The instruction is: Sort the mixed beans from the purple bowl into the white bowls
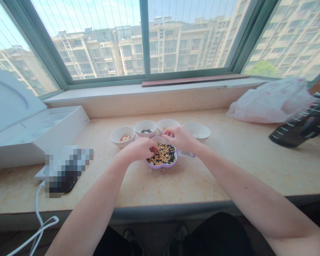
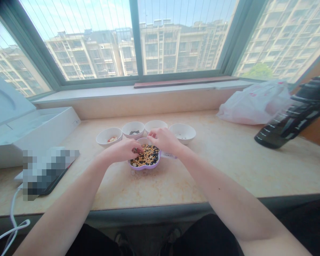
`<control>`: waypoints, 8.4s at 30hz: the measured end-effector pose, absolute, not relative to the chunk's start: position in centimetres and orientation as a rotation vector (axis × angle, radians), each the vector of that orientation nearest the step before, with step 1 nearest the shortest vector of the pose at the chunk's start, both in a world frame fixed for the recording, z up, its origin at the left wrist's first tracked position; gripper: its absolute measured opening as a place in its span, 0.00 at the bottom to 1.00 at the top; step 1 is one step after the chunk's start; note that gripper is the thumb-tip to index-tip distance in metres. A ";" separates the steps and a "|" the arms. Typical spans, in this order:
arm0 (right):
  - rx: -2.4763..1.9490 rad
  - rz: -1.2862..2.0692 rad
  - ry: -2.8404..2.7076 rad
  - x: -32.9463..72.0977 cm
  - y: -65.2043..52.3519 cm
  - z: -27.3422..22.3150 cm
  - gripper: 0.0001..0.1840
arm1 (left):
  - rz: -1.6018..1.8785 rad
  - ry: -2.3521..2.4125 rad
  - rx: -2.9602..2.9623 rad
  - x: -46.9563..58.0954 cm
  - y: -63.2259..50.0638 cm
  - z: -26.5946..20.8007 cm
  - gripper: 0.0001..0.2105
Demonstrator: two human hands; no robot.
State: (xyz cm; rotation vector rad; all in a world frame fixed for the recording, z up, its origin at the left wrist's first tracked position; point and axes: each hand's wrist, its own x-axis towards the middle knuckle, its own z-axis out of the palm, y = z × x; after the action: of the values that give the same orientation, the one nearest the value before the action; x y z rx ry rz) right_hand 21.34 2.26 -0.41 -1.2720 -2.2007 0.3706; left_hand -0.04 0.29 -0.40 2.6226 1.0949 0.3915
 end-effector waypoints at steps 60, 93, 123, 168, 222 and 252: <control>-1.268 0.406 -2.258 21.6 2.6 -0.6 0.12 | 1.117 1.046 2.069 0.8 0.2 0.6 0.10; -1.291 0.416 -2.236 21.5 2.1 -0.2 0.11 | 0.951 2.230 2.089 -5.1 2.4 2.1 0.13; -0.998 0.615 -2.729 20.5 0.4 0.4 0.08 | 0.455 2.441 1.882 -5.8 2.6 1.4 0.15; -0.860 0.164 -1.882 21.3 0.9 1.2 0.05 | 0.677 1.490 2.381 -0.6 0.4 0.5 0.11; -1.465 -0.031 -2.088 24.4 5.3 -1.3 0.14 | 0.259 1.197 2.745 1.0 0.6 -0.7 0.10; -1.320 0.099 -2.099 22.5 3.5 -0.7 0.10 | 0.673 1.279 2.498 0.4 0.2 0.3 0.09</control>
State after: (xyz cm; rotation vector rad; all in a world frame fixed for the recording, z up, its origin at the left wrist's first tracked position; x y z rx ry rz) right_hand 22.52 3.54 -0.71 -1.3197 -2.0990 0.0991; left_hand 0.37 0.24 0.32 2.4980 1.2790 0.6730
